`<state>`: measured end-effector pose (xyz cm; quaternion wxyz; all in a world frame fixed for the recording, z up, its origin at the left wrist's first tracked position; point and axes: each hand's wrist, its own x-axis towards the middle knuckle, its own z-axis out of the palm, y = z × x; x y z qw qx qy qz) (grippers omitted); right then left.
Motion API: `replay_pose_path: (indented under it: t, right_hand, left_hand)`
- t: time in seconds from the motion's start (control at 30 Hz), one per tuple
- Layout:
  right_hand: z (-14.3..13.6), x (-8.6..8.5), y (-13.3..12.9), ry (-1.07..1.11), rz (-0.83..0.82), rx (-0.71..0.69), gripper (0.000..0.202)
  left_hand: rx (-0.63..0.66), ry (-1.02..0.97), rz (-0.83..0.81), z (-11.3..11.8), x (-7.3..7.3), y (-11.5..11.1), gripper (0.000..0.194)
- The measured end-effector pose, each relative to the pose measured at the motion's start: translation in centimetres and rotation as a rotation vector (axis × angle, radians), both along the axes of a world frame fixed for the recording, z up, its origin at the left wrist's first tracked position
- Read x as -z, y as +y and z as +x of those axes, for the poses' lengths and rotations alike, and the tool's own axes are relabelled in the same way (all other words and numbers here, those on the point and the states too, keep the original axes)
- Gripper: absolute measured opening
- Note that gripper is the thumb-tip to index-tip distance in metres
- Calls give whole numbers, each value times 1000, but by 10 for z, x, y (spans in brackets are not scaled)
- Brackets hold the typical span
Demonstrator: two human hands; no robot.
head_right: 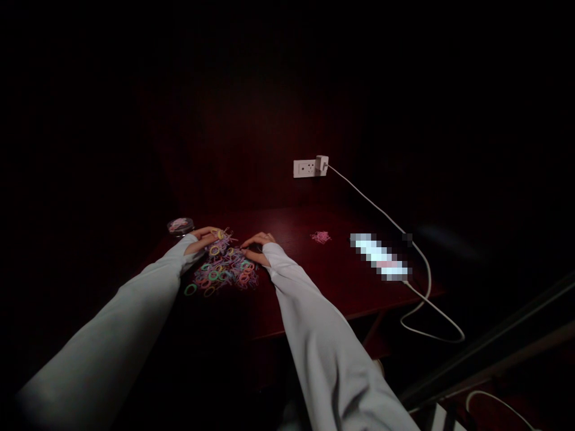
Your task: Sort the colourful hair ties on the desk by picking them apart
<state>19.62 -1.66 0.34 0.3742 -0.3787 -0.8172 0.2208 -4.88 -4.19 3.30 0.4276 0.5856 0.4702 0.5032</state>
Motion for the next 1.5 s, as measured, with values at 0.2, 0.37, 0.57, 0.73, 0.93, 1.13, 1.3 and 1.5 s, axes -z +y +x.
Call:
replay_pose_path:
  t: [0.2,0.37,0.57,0.73,0.93,1.13,1.3,1.5]
  right_hand:
    - [-3,4,-4,-53,-45,-92,35]
    - [-7,11,6,-58,-111,-120,21]
    - [-5,13,9,11,-194,-110,19]
    - [-4,13,10,105,-272,-106,17]
    - [-5,14,14,229,-407,-122,11]
    - [-6,14,14,300,-465,-135,13]
    - [-8,13,14,352,-487,-132,12]
    - [-9,15,16,385,-520,-136,13]
  left_hand:
    - [-6,50,-15,3,-2,-3,40]
    - [7,42,-43,8,2,-7,47]
    - [16,16,-34,14,10,-10,49]
    - [81,-2,-73,10,15,-3,55]
    - [119,15,-76,5,16,1,57]
    - [68,-8,-53,9,16,-6,57]
    - [44,-36,-39,11,19,-2,58]
    - [22,-89,-44,11,21,3,58]
